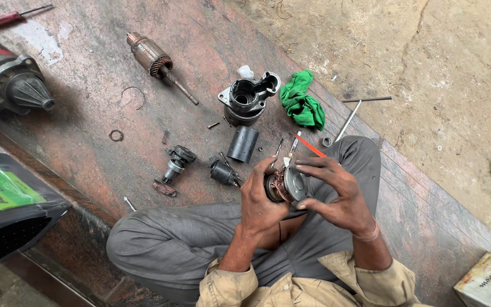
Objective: The person sits on the ground repairing a starter motor. They press and fit the drive end cap onto the motor housing, work the armature and brushes into place, and repeatedly press the assembled components together by hand while other starter parts, a solenoid and hand tools lie on the step beside them.
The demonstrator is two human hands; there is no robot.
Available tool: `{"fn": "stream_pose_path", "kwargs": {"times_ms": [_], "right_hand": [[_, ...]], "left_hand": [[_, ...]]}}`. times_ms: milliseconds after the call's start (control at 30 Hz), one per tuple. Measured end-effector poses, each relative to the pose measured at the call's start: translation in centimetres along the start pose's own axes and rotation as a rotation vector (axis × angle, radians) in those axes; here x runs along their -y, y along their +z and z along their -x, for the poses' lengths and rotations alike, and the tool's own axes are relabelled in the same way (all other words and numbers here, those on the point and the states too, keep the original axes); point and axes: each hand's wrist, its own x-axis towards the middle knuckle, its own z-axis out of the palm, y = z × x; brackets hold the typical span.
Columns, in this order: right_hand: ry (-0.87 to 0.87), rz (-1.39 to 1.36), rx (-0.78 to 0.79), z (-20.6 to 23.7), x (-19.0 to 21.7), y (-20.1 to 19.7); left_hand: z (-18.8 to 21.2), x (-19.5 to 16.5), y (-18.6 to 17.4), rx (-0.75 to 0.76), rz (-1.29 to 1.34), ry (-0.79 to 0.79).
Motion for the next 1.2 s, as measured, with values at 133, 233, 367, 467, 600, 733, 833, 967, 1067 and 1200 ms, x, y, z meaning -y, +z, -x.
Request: {"fn": "stream_pose_path", "kwargs": {"times_ms": [133,233,367,467,600,733,833,967,1067,1200], "right_hand": [[0.109,-0.319,-0.13,0.6,-1.0,-0.8],[0.194,-0.34,-0.2,1.3,-1.0,-0.7],[0.332,-0.432,-0.263,2.5,0.2,1.1],[0.383,-0.464,-0.279,2.6,0.8,2.2],[0.363,-0.355,-0.299,2.1,1.7,2.7],[0.351,-0.022,-0.311,1.9,2.9,3.4],[0.35,0.125,-0.325,1.9,3.7,4.1],[0.333,0.113,-0.276,2.4,3.8,3.9],[0.252,0.055,-0.277,2.6,3.1,3.5],[0.145,-0.261,-0.274,2.8,2.2,3.3]], "left_hand": [[0.1,-0.2,0.0,0.045,0.116,-0.095],[0.2,-0.5,0.3,0.026,0.131,-0.1],[0.2,-0.7,0.6,-0.012,0.078,-0.069],[0.5,-0.7,0.9,-0.037,0.065,-0.065],[1.1,-0.4,1.0,-0.03,0.085,-0.047],[1.7,0.3,1.3,-0.061,0.029,0.047],[2.2,0.7,1.8,-0.094,-0.012,0.051],[2.7,1.1,2.3,-0.155,-0.032,0.037],[2.8,1.2,2.4,-0.185,-0.047,0.067],[2.8,1.2,2.3,-0.2,-0.037,0.143]]}}
